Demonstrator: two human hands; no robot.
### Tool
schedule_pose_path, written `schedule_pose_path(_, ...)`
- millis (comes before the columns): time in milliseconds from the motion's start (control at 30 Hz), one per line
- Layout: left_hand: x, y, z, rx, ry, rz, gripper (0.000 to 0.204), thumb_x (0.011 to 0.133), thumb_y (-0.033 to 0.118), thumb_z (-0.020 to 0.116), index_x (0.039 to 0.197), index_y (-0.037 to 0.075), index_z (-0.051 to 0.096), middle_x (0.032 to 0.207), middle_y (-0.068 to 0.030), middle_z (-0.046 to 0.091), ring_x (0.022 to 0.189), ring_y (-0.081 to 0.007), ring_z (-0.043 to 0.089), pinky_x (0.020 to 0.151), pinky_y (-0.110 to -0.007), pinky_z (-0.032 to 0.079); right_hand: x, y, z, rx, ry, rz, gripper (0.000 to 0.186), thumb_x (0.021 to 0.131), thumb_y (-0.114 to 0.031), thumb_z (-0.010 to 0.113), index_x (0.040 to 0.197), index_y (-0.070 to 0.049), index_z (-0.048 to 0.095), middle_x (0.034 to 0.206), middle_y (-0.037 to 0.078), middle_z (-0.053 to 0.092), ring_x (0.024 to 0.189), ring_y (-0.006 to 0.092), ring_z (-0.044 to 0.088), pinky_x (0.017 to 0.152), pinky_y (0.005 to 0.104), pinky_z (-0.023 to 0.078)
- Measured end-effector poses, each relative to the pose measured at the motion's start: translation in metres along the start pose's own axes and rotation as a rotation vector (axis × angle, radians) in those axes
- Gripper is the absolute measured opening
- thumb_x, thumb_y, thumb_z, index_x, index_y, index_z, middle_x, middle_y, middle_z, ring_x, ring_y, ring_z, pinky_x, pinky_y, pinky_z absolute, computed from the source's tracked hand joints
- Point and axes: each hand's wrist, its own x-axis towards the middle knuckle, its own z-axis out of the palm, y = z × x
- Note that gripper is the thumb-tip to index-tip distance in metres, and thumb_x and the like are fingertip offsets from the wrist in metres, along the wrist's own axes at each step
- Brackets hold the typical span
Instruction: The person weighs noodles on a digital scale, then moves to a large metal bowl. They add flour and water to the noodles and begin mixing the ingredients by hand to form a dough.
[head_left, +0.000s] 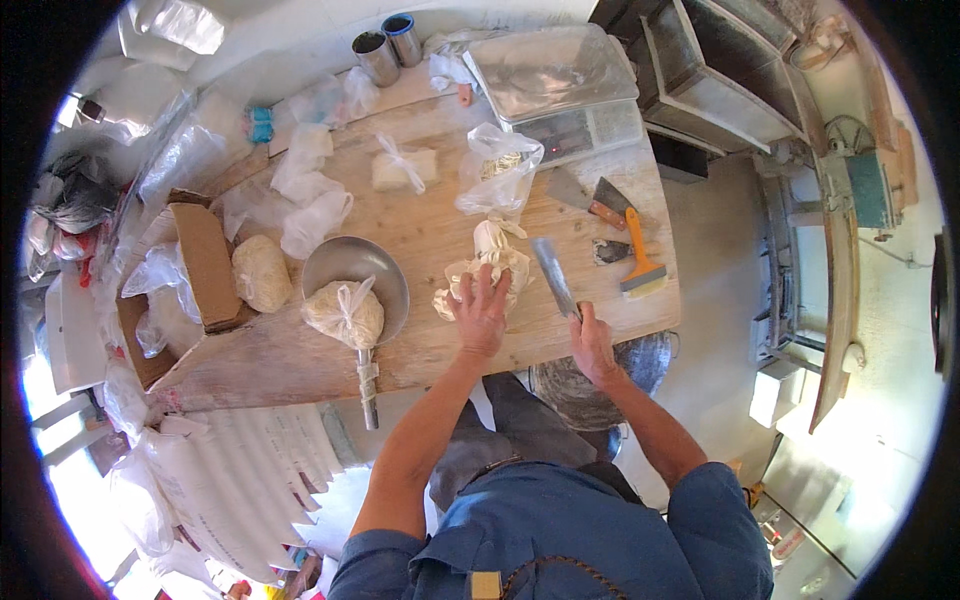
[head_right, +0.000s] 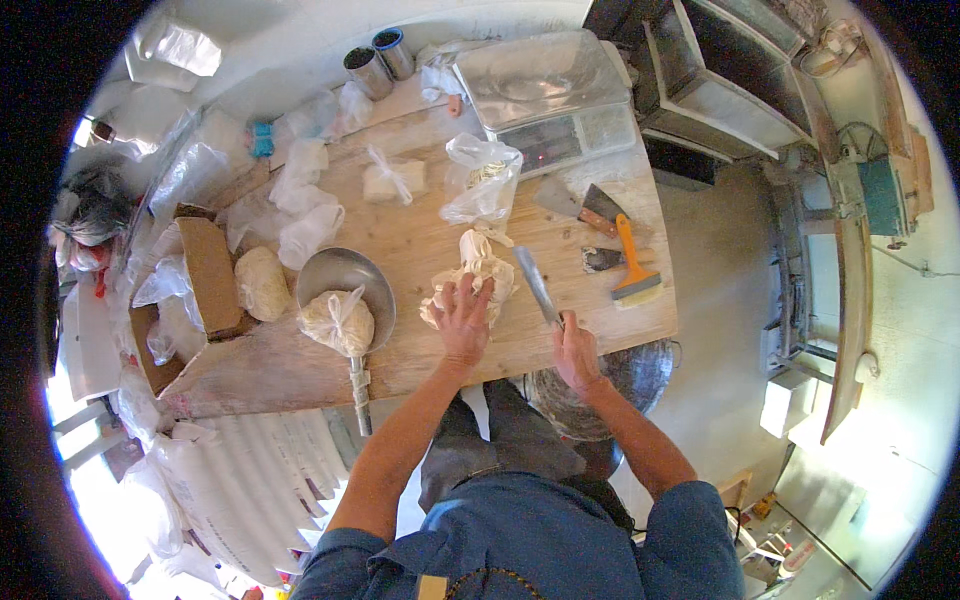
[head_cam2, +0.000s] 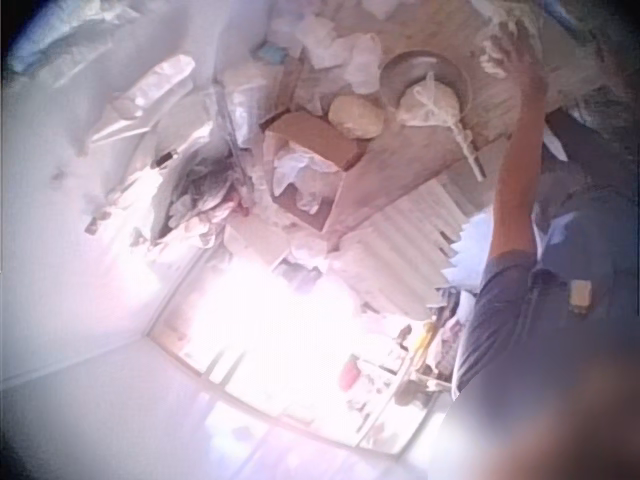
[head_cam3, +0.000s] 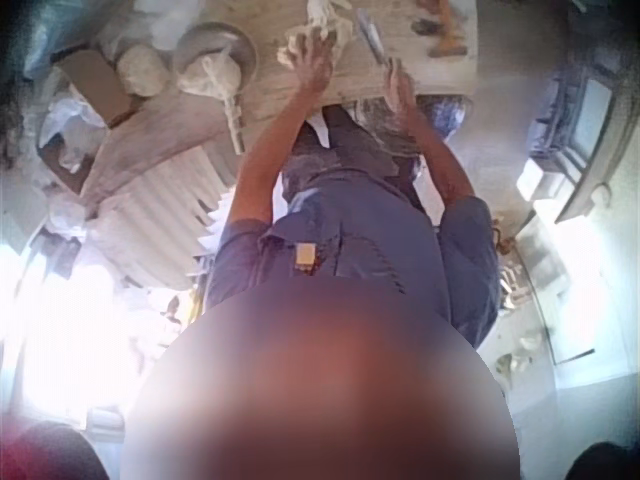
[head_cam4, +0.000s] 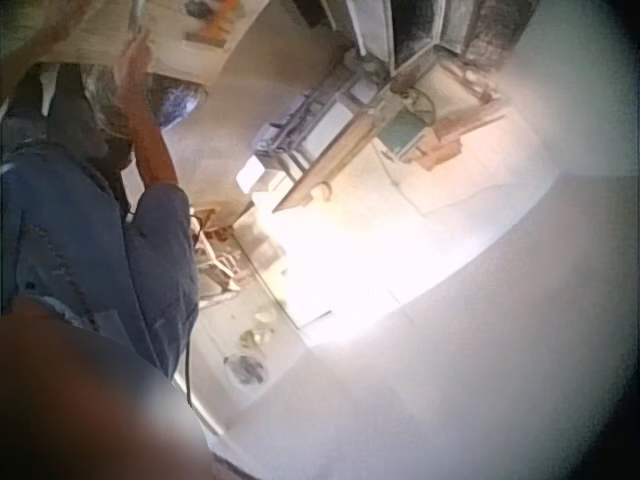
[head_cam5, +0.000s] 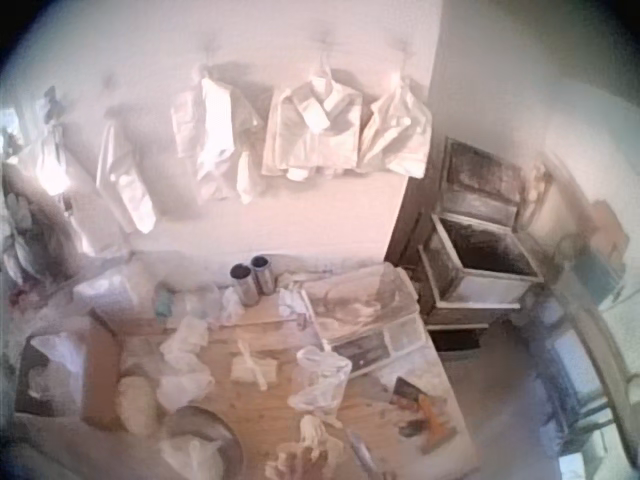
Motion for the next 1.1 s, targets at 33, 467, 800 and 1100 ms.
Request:
schedule_pose_path(33, -0.003, 0.003, 0.003, -0.012, 0.017, 0.004, 0.061, 0.083, 0.01, 0.072, 0.142, 0.023, 0.06, 0.149, -0.0078, 0.049, 0.135, -0.0388, 0.046, 0.1, -0.071, 0.036, 0.007, -0.009, -0.011, -0.062, -0.036, -0.096, 0.021, 0.103, -0.017, 0.059, 0.11, 0.002, 0.055, 0.076, 0.025, 0.065, 0.071, 0.0472, 0.067, 0.062, 0.0562, 0.05)
schedule_pose_path(467, -0.048, -0.001, 0.014, -0.355, -0.068, -0.115, 0.063, 0.084, 0.015, 0.078, 0.142, 0.014, 0.053, 0.162, -0.0069, 0.043, 0.151, -0.0401, 0.034, 0.115, -0.068, 0.026, 0.119, -0.021, 0.02, -0.474, -0.539, -0.703, 0.022, 0.088, -0.007, 0.062, 0.105, 0.004, 0.053, 0.07, 0.02, 0.068, 0.066, 0.0382, 0.073, 0.052, 0.0488, 0.056)
schedule_pose_path(800, -0.042, -0.013, -0.001, -0.73, 0.222, -0.29, 0.05, 0.085, 0.005, 0.081, 0.13, 0.004, 0.061, 0.142, -0.0186, 0.053, 0.133, -0.0393, 0.051, 0.11, -0.047, 0.044, 0.115, -0.039, 0.013, -0.12, -0.335, -0.567, 0.018, 0.1, -0.016, 0.063, 0.103, 0.001, 0.055, 0.072, 0.025, 0.065, 0.066, 0.0438, 0.068, 0.055, 0.0521, 0.053)
schedule_pose_path(1100, -0.042, -0.041, 0.022, -0.766, 0.149, -0.392, 0.033, 0.082, -0.001, 0.078, 0.114, 0.0, 0.068, 0.13, -0.0189, 0.061, 0.119, -0.0412, 0.06, 0.1, -0.046, 0.051, 0.101, -0.041, 0.066, -0.283, -0.437, -0.692, 0.02, 0.097, -0.014, 0.062, 0.095, 0.002, 0.051, 0.071, 0.022, 0.066, 0.066, 0.041, 0.07, 0.055, 0.0533, 0.054)
